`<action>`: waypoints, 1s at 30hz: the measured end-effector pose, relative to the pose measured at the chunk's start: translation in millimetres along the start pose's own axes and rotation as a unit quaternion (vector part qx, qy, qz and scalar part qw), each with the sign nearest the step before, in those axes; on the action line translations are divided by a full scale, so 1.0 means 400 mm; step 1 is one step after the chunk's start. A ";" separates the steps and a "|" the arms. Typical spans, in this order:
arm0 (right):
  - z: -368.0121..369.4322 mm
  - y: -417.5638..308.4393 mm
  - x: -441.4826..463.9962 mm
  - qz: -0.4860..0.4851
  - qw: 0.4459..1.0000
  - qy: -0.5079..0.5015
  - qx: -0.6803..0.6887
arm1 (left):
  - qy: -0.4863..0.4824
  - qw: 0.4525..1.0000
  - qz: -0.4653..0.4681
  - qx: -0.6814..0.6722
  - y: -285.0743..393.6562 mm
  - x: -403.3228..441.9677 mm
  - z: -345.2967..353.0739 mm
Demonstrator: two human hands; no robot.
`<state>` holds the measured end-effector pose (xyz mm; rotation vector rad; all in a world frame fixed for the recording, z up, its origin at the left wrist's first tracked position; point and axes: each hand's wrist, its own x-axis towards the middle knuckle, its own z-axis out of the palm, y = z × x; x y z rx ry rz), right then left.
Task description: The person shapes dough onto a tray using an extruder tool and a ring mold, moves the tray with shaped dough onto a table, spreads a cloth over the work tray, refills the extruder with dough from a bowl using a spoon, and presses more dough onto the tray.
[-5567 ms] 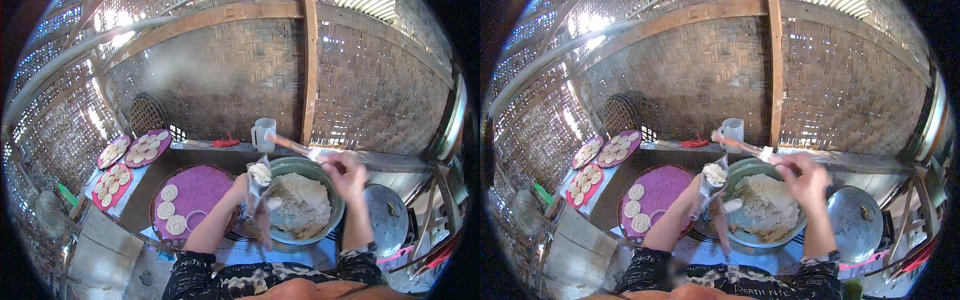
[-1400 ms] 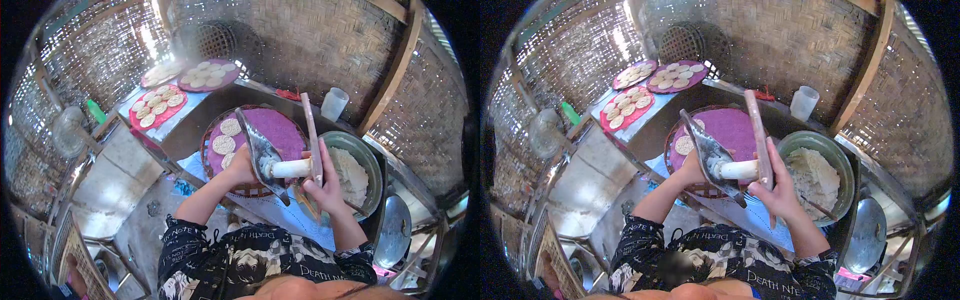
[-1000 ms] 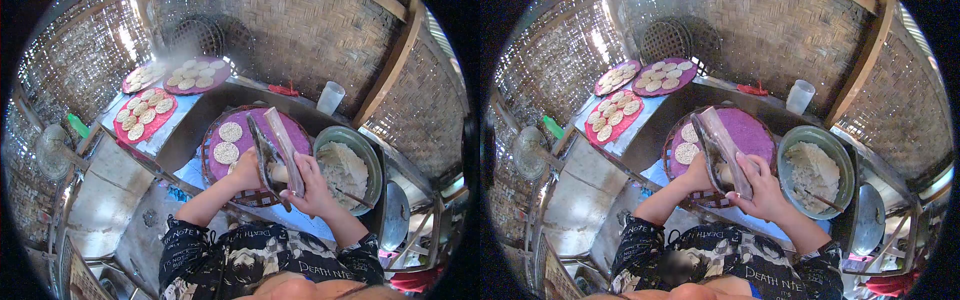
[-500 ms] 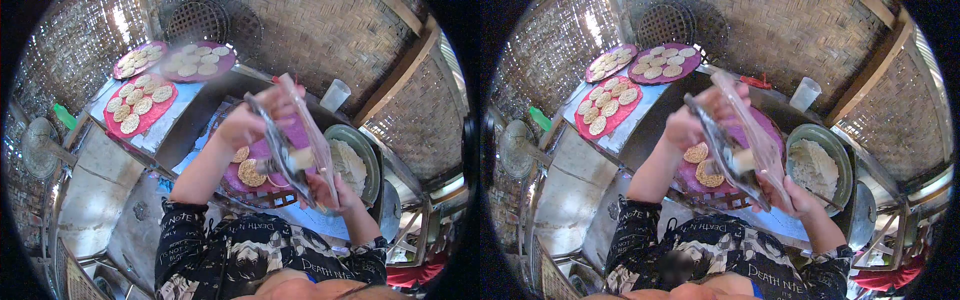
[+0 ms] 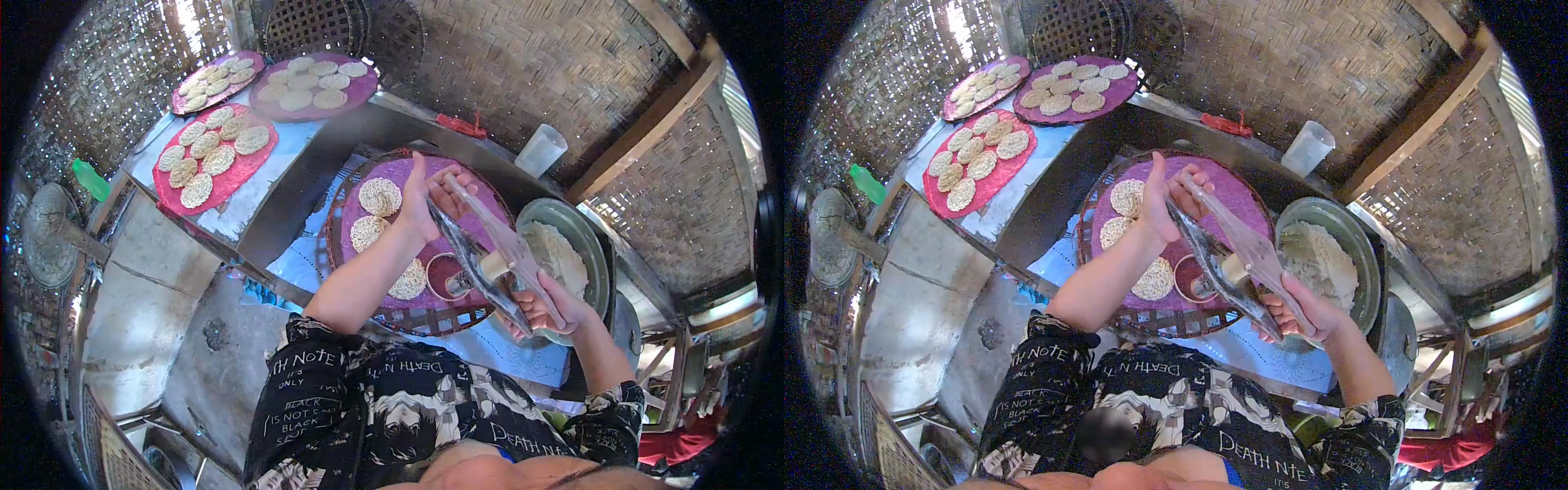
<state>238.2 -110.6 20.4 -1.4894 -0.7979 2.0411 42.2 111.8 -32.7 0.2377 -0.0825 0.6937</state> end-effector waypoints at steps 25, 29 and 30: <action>0.014 -0.090 0.090 -0.086 0.963 0.137 -0.216 | 0.050 0.993 0.106 0.016 0.059 -0.002 -0.046; 0.021 -0.095 0.035 -0.065 0.952 0.167 -0.247 | 0.049 0.996 0.078 -0.015 0.009 0.010 -0.068; 0.024 -0.092 0.026 -0.055 0.951 0.176 -0.248 | 0.058 0.996 0.068 -0.026 -0.001 0.007 -0.066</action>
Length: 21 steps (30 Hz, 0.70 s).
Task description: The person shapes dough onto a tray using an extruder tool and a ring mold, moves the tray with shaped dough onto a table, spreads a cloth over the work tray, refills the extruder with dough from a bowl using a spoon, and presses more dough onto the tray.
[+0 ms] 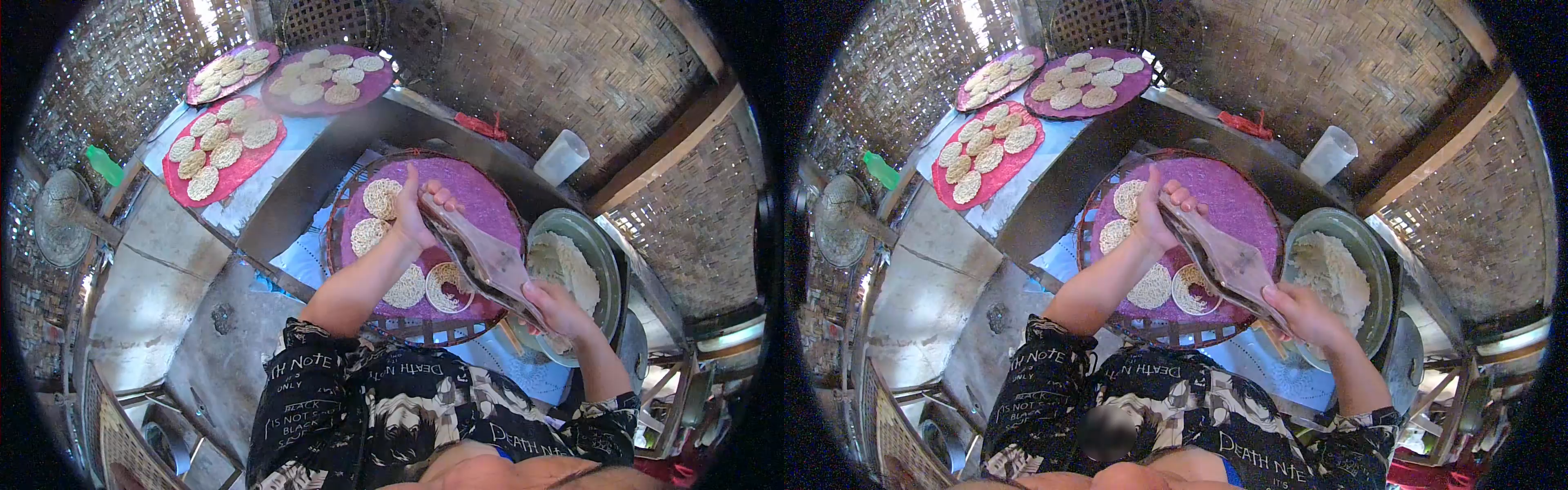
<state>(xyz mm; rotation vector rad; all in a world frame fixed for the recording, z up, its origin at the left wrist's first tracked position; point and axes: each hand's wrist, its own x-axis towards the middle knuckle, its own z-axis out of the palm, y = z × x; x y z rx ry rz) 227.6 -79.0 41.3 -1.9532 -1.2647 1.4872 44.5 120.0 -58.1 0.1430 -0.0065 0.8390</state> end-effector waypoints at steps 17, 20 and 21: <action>0.068 0.030 0.019 -0.050 0.998 0.037 -0.002 | 0.095 0.995 0.026 0.027 0.036 -0.045 0.041; 0.074 0.009 -0.021 -0.018 0.999 0.046 -0.017 | 0.076 0.997 -0.009 -0.006 0.015 -0.052 0.008; 0.077 0.002 -0.032 -0.001 0.998 0.051 -0.022 | 0.070 0.997 -0.017 -0.009 0.010 -0.059 0.008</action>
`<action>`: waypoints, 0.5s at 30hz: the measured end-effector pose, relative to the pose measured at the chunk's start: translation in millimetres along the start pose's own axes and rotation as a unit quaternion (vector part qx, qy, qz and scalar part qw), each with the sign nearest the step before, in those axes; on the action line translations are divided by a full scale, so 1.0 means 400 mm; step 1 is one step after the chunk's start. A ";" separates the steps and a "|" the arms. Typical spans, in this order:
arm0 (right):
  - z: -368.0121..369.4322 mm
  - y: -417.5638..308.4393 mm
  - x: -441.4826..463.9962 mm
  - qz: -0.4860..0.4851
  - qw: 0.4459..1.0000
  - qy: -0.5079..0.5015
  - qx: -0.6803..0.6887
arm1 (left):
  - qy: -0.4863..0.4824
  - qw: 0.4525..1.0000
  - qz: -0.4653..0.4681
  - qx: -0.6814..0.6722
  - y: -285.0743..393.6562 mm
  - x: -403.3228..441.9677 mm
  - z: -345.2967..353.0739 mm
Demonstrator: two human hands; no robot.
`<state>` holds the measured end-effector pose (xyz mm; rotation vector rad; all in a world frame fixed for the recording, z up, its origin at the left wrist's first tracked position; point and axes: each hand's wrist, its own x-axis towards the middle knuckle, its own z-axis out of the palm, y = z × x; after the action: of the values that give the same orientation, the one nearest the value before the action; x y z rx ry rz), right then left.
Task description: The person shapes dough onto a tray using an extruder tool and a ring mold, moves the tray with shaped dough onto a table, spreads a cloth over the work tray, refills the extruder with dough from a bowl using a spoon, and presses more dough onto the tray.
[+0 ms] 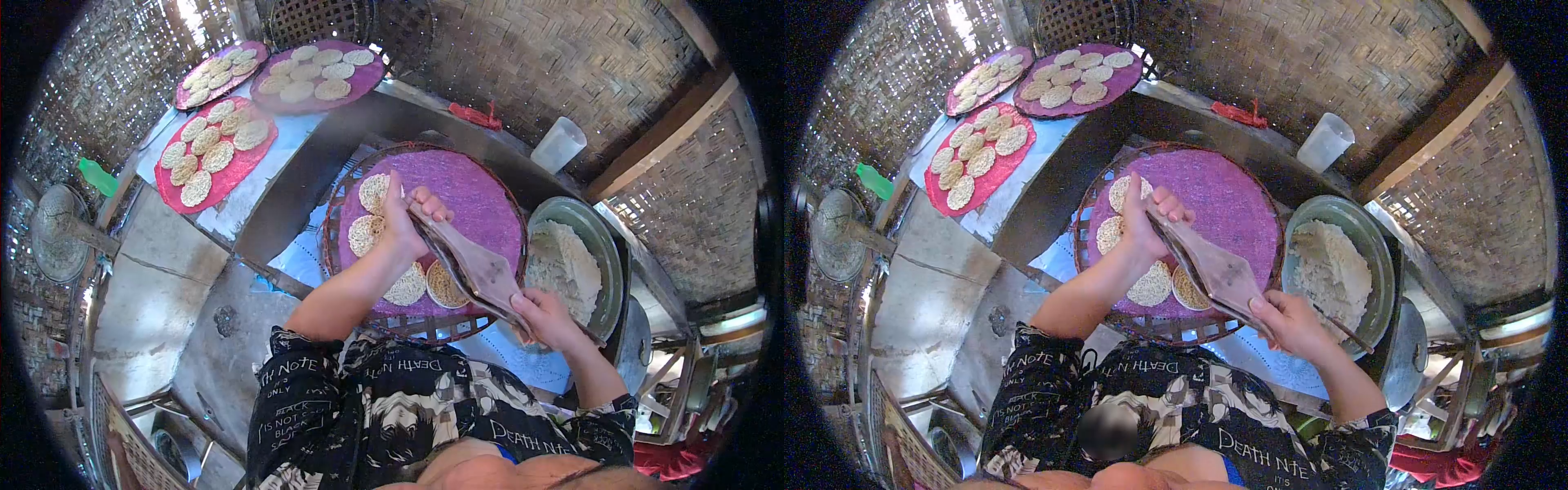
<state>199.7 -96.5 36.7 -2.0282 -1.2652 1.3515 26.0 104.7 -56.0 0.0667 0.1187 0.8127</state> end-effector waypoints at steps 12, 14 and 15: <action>0.052 -0.035 0.085 -0.202 0.947 -0.038 0.246 | -0.085 0.600 0.149 0.781 -0.008 -0.075 0.017; 0.063 -0.019 0.140 -0.264 0.960 0.009 0.094 | 0.023 0.599 0.205 0.774 0.022 -0.045 -0.068; 0.064 -0.017 0.159 -0.293 0.952 0.078 -0.037 | 0.031 0.643 0.216 0.734 0.061 -0.054 -0.117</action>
<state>182.0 -43.2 -3.1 -1.5681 -1.6816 0.8577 -12.5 106.3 -98.2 1.6939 0.8519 1.0025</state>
